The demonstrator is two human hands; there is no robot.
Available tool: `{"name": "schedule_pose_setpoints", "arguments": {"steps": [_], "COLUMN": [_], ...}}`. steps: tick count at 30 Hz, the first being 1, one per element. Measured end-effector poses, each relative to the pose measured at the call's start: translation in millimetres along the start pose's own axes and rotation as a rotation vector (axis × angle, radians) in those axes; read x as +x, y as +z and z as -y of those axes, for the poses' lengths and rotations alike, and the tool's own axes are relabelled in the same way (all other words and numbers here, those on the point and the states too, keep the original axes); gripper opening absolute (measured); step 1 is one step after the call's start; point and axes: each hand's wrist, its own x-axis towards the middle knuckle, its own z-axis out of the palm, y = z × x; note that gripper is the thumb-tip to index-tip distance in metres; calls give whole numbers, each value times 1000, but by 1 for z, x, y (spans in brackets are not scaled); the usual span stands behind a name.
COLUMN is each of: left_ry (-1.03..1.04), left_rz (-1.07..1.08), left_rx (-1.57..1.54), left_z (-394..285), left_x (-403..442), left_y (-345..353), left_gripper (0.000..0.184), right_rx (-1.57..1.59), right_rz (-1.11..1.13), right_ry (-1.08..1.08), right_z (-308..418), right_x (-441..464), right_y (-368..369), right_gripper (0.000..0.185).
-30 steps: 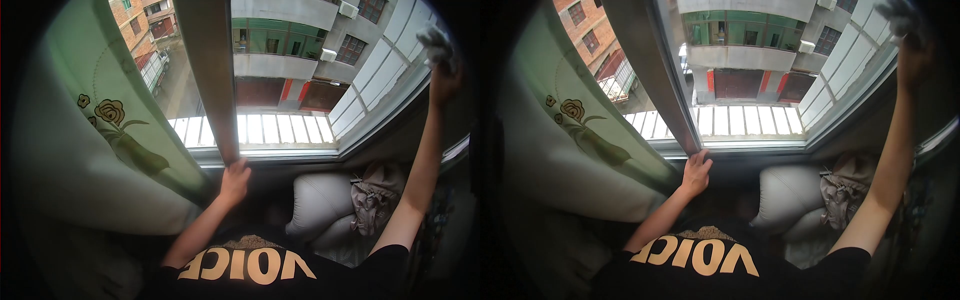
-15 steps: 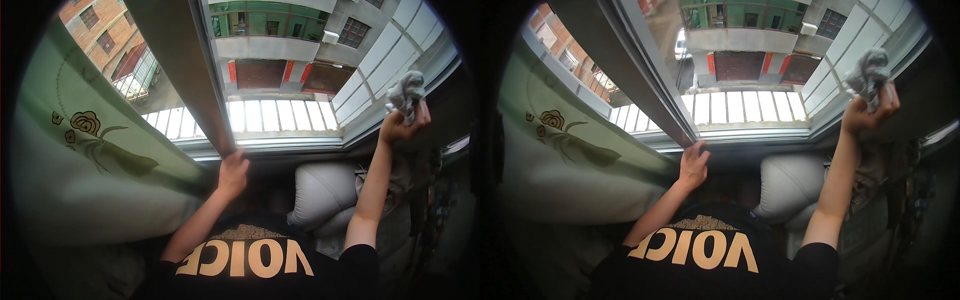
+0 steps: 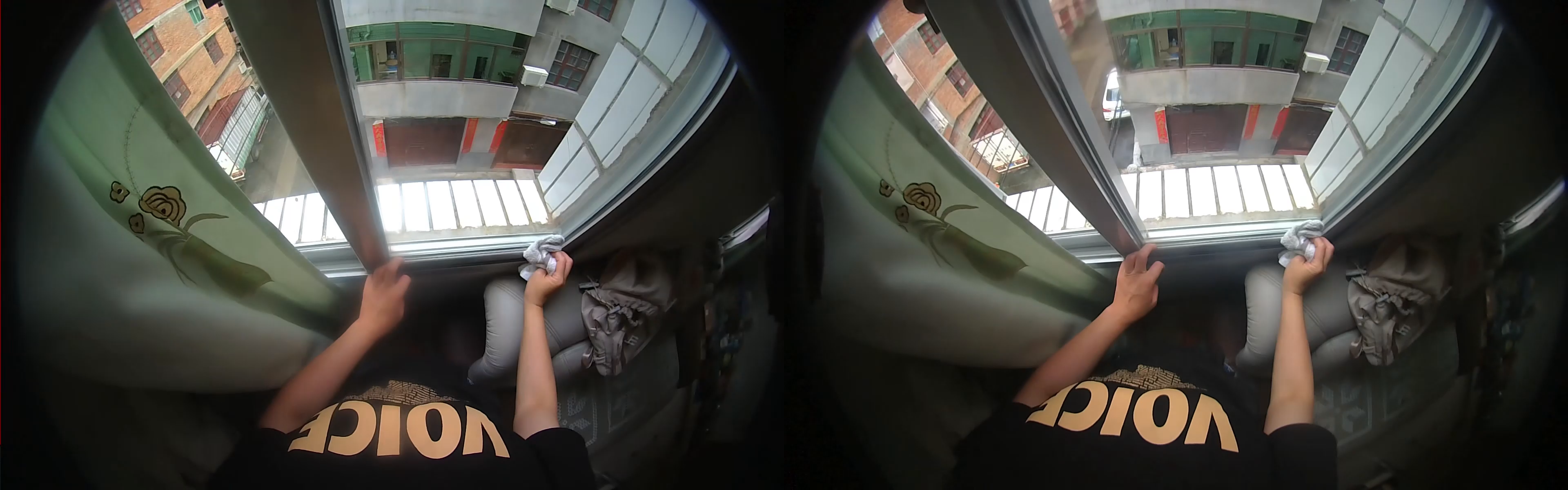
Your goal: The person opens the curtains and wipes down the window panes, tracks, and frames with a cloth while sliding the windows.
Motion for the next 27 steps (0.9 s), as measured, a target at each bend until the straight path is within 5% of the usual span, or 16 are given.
{"name": "schedule_pose_setpoints", "arguments": {"steps": [11, 15, 19, 27], "left_ry": [57, -2, -156, -388], "left_rz": [-64, -27, -221, -527], "left_rx": [-60, -132, -174, -632], "left_z": [3, 0, 0, -4], "left_x": [-1, 8, 23, 37], "left_y": [-11, -55, -89, -115], "left_gripper": [33, 25, 22, 43], "right_rx": [199, 282, 363, 607], "right_rz": [547, 550, 559, 495], "right_ry": [-147, -84, -118, -357], "right_z": [164, 173, 195, 253], "right_x": [-110, -116, -106, -23], "right_y": [57, 65, 58, 59], "right_gripper": [31, 31, 37, 46]}}
